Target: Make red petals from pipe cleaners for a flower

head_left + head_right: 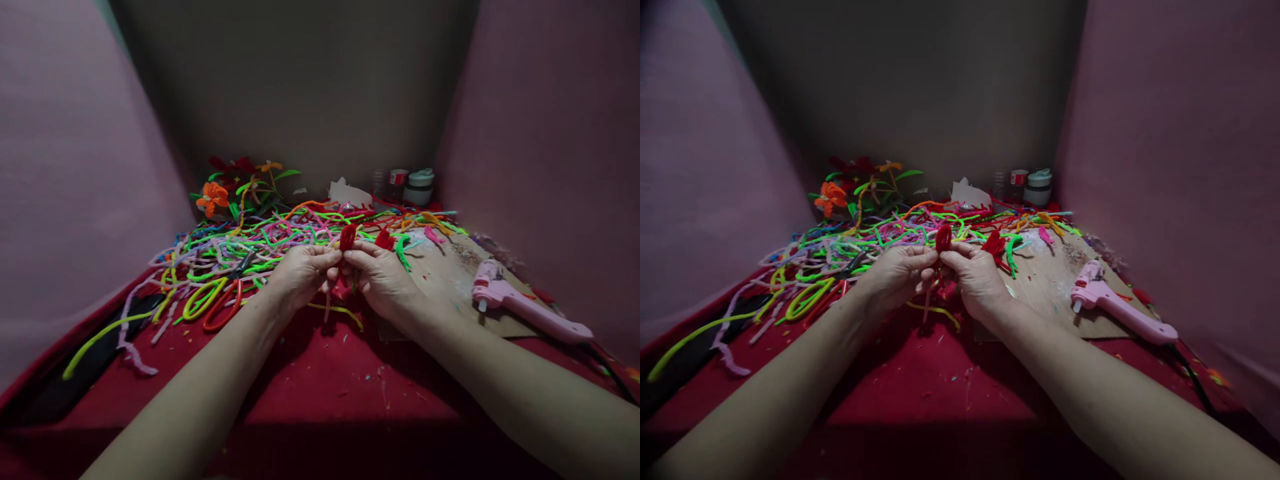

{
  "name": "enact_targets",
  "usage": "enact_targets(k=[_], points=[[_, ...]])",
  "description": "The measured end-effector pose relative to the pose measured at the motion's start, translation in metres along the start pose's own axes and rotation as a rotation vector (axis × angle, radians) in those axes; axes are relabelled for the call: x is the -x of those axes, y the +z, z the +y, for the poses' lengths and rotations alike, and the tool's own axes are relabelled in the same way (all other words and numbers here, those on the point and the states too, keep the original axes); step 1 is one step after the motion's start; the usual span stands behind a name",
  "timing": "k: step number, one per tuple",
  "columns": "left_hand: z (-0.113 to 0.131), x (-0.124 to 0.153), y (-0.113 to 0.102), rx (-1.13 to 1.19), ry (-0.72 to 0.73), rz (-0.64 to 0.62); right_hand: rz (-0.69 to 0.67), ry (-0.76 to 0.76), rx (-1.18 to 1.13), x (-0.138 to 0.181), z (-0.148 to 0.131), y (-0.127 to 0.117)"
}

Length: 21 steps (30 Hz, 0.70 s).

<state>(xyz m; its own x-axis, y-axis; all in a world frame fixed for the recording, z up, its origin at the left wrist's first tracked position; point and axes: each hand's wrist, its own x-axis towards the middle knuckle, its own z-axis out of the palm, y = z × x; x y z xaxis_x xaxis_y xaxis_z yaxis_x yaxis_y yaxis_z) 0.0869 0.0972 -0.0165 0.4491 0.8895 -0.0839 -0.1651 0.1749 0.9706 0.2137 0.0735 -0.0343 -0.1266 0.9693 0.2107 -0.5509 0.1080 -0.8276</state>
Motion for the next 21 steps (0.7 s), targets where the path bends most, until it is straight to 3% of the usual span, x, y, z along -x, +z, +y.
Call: enact_targets(k=[4,8,11,16,21], points=[[0.000,0.000,0.003,-0.053,0.018,0.097,0.049,0.009,0.069,0.002,0.000,-0.001],[0.004,0.004,0.011,-0.279,0.256,0.303,0.143,0.029,0.144,0.003,-0.004,-0.001],[0.004,0.007,0.018,-0.461,0.379,0.337,0.179,-0.023,0.228,0.004,-0.004,-0.001],[0.001,0.008,0.022,-0.552,0.317,0.334,0.186,-0.075,0.296,0.008,-0.005,0.003],[0.003,0.006,0.023,-0.637,0.228,0.365,0.228,-0.154,0.541,0.010,-0.003,0.003]])
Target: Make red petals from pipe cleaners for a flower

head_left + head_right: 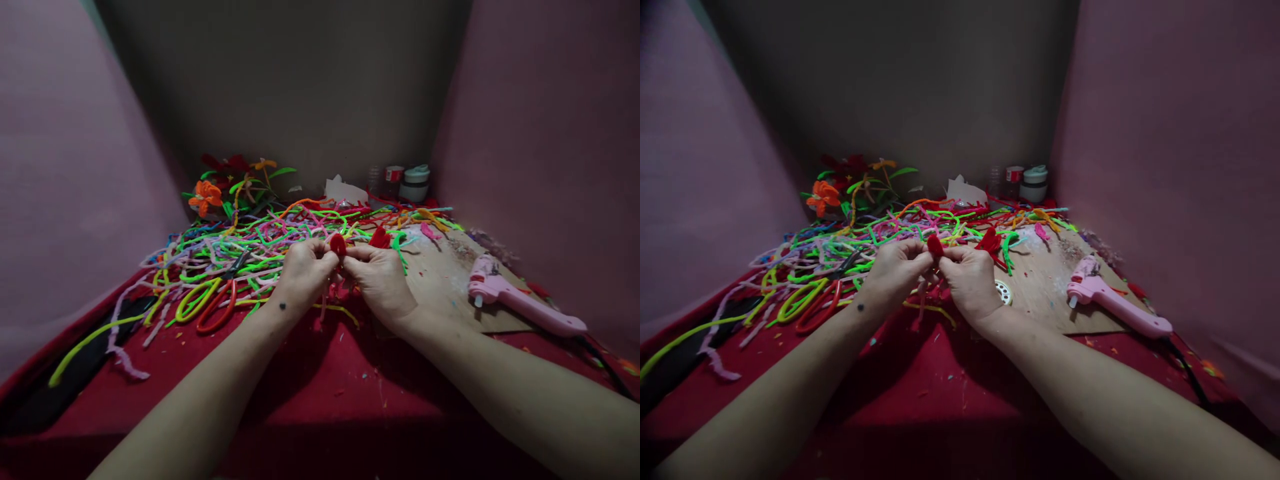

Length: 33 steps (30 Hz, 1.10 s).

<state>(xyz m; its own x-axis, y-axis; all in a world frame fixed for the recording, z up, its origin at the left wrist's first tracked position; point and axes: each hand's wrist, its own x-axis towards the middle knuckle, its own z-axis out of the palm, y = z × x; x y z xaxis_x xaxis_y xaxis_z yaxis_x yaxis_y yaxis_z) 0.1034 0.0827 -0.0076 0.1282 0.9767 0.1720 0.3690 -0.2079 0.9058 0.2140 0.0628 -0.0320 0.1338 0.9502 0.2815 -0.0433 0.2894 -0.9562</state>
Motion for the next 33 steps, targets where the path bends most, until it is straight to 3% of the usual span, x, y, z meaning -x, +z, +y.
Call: enact_targets(k=[4,13,20,28,33], points=[[0.001,0.000,-0.001,0.012,0.002,-0.003,0.028,-0.085,0.083,-0.001,0.002,0.000],[-0.011,-0.007,-0.009,0.234,0.024,-0.157,-0.126,0.181,-0.257,-0.002,-0.005,-0.002],[-0.010,-0.007,-0.011,0.302,0.065,-0.073,-0.154,0.224,-0.350,-0.007,0.000,-0.003],[-0.014,-0.012,-0.022,0.382,-0.029,-0.203,-0.211,0.175,-0.218,-0.006,-0.002,-0.006],[-0.004,-0.011,-0.033,0.356,-0.064,-0.292,-0.223,0.106,-0.101,-0.005,-0.002,-0.006]])
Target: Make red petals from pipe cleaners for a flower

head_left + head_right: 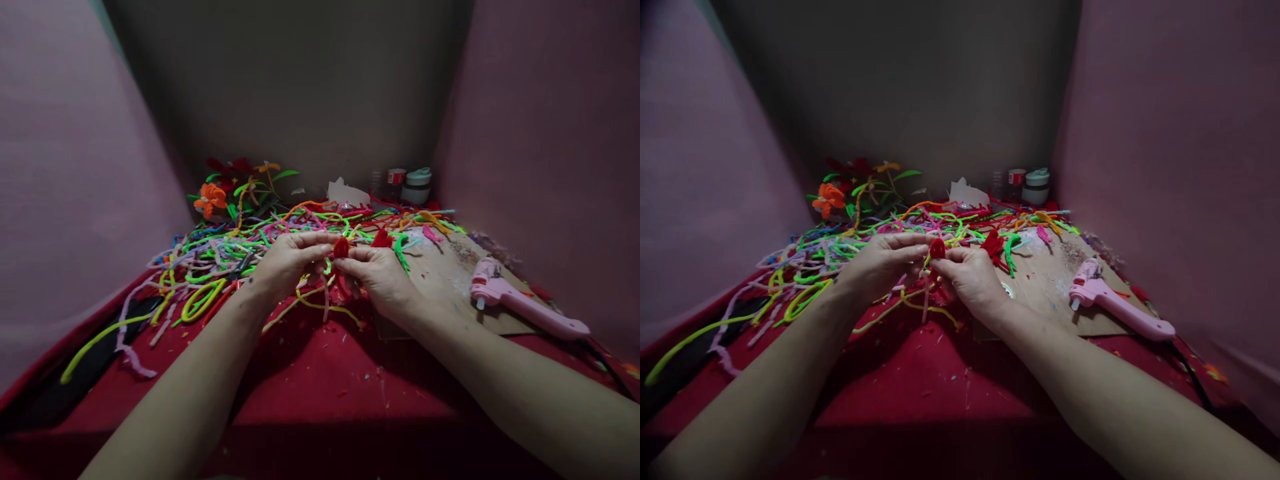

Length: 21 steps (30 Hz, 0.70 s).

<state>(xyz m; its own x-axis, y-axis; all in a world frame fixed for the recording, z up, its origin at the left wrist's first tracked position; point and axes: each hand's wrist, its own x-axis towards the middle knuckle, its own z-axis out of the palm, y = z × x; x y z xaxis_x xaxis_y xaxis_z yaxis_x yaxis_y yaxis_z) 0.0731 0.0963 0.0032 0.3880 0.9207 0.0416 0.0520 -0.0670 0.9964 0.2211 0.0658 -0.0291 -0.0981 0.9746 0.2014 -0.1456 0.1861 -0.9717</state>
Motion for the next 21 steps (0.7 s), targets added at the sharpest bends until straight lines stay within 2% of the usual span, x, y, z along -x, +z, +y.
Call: enact_targets(k=[5,11,14,17,21], points=[[0.008,0.006,0.008,-0.117,0.118,0.019,-0.015,0.029,0.083,0.003,-0.003,0.002],[-0.004,0.006,0.020,-0.254,0.274,0.223,-0.030,0.036,0.122,0.006,-0.008,0.007],[-0.010,0.004,0.022,-0.281,0.288,0.267,-0.042,0.074,0.103,0.007,-0.010,0.008],[-0.005,0.005,0.020,-0.258,0.263,0.220,-0.060,0.084,0.044,0.006,-0.008,0.007],[0.009,0.007,0.008,-0.248,0.160,-0.007,-0.117,0.113,-0.054,0.004,-0.003,0.004]])
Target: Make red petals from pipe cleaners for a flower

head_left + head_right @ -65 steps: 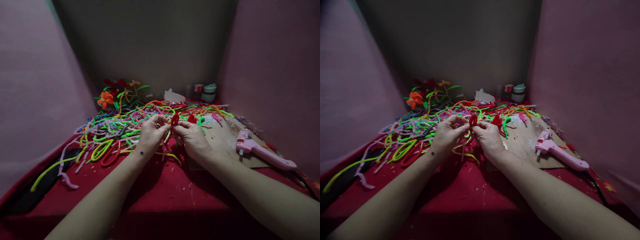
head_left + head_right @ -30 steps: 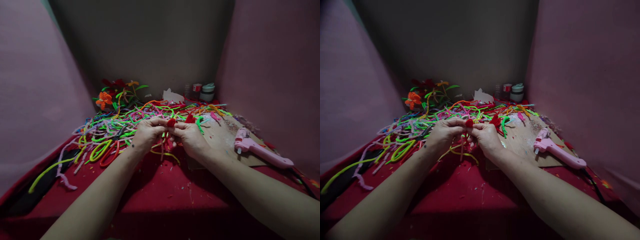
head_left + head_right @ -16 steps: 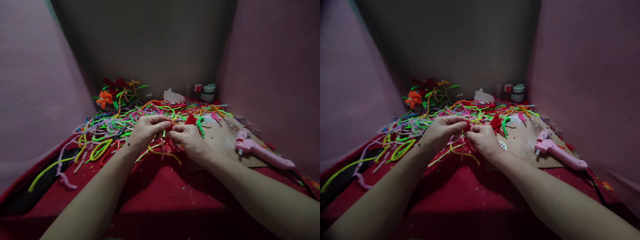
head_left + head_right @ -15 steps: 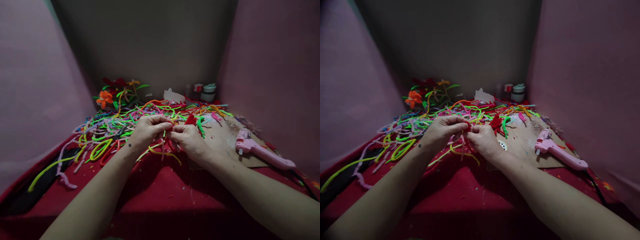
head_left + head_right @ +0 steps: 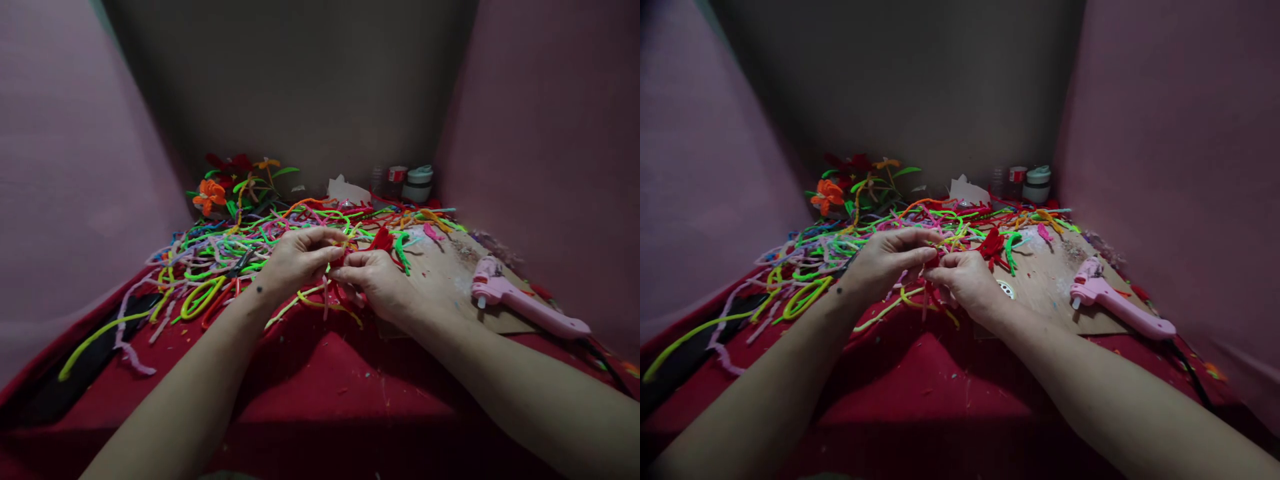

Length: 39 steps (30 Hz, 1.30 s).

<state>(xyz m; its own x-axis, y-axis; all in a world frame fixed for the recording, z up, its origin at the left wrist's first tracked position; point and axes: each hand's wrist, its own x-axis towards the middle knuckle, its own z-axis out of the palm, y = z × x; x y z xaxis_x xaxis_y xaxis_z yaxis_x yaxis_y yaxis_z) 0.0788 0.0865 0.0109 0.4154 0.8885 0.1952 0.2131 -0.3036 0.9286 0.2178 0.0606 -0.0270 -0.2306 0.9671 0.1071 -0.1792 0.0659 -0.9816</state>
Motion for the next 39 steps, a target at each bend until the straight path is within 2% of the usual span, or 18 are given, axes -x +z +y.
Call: enact_targets(k=[2,4,6,11,17,22,27,30,33,36,39], points=[[0.002,0.000,-0.006,-0.019,-0.034,-0.111,-0.040,0.036,-0.034,0.000,0.000,0.000],[0.001,0.000,-0.009,-0.051,-0.045,-0.122,-0.062,0.068,-0.037,0.000,0.000,0.000],[-0.002,-0.001,-0.007,-0.140,0.004,-0.053,-0.066,0.094,-0.042,0.001,0.000,0.001],[-0.004,-0.001,0.000,-0.476,0.261,0.103,-0.078,0.115,-0.071,-0.001,0.005,0.001],[0.001,0.000,0.000,-0.340,0.120,0.055,-0.008,0.129,-0.059,0.000,0.000,0.001],[-0.001,0.000,-0.001,-0.144,0.034,0.027,-0.013,0.129,-0.075,0.001,-0.004,0.001],[-0.004,-0.001,-0.003,0.093,-0.062,0.004,0.085,0.064,-0.223,-0.004,-0.006,-0.003],[-0.003,-0.001,-0.003,0.049,-0.127,-0.129,0.113,0.007,-0.287,-0.007,-0.008,-0.006],[-0.004,-0.001,-0.001,-0.095,-0.105,-0.216,0.162,-0.037,-0.273,-0.010,-0.009,-0.009],[-0.006,-0.003,-0.001,-0.250,-0.011,-0.128,0.262,-0.072,-0.203,-0.013,-0.010,-0.013],[-0.006,-0.004,0.000,-0.256,0.006,-0.031,0.302,-0.070,-0.198,-0.014,-0.010,-0.016]])
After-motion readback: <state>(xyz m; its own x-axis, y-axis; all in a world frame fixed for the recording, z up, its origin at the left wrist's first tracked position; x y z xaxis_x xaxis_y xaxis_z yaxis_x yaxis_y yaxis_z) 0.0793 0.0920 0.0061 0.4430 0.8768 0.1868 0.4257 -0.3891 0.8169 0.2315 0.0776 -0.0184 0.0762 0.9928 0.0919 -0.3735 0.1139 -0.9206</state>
